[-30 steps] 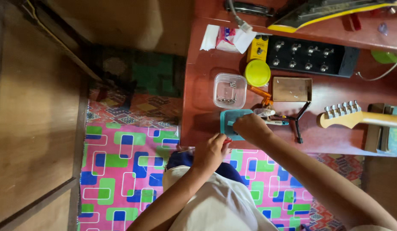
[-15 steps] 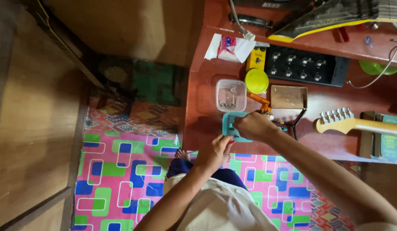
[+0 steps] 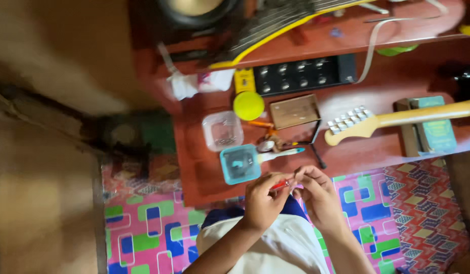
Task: The person installs tuning pegs onto a guitar headstock. They pick each peg from a container, place it into a hole on the headstock, and tighten it using a screwdriver. The process is repeated for each peg until all are installed.
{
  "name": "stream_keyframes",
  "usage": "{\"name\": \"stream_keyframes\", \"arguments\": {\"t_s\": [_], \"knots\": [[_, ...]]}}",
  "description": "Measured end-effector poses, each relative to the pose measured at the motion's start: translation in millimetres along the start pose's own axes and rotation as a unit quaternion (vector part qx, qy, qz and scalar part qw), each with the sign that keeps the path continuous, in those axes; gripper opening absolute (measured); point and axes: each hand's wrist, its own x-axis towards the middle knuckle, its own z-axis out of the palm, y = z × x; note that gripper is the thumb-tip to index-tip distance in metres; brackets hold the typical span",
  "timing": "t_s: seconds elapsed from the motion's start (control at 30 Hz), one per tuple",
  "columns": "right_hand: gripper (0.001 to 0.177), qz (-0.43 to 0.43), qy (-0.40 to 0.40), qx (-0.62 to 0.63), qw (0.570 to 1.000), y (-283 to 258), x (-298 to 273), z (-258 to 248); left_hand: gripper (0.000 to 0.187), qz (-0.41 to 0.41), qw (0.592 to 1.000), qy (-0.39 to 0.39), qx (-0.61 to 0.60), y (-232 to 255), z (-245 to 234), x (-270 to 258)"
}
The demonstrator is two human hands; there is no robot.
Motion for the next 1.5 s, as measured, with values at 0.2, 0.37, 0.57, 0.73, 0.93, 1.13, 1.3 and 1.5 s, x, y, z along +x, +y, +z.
{"name": "stream_keyframes", "arguments": {"t_s": [0.2, 0.37, 0.57, 0.73, 0.93, 1.13, 1.3, 1.5], "knots": [[0.003, 0.014, 0.022, -0.019, 0.999, -34, 22, -76, 0.004, -0.025, 0.999, -0.023, 0.004, 8, 73, 28], [0.003, 0.055, -0.006, -0.107, 0.993, -81, 60, -135, 0.009, 0.016, 0.999, 0.017, 0.038, 5, 142, 46], [0.009, 0.089, -0.1, -0.261, 0.956, -139, 101, -155, 0.014, 0.009, 0.991, 0.087, 0.102, -4, 197, 56], [0.009, 0.024, -0.127, -0.351, 0.927, -122, 130, -166, 0.009, 0.006, 0.978, 0.137, 0.159, -14, 195, 60], [0.007, -0.383, -0.136, -0.603, 0.686, -89, 150, -177, 0.022, -0.036, 0.927, 0.22, 0.3, -46, 191, 55], [0.011, -0.442, -0.112, -0.623, 0.635, -77, 152, -183, 0.021, -0.048, 0.93, 0.213, 0.296, -57, 194, 51], [0.017, -0.457, -0.094, -0.632, 0.618, -80, 148, -170, 0.022, -0.053, 0.938, 0.201, 0.276, -59, 189, 55], [0.014, -0.475, -0.059, -0.652, 0.587, -72, 146, -167, 0.021, -0.05, 0.958, 0.172, 0.225, -51, 172, 55]]}}
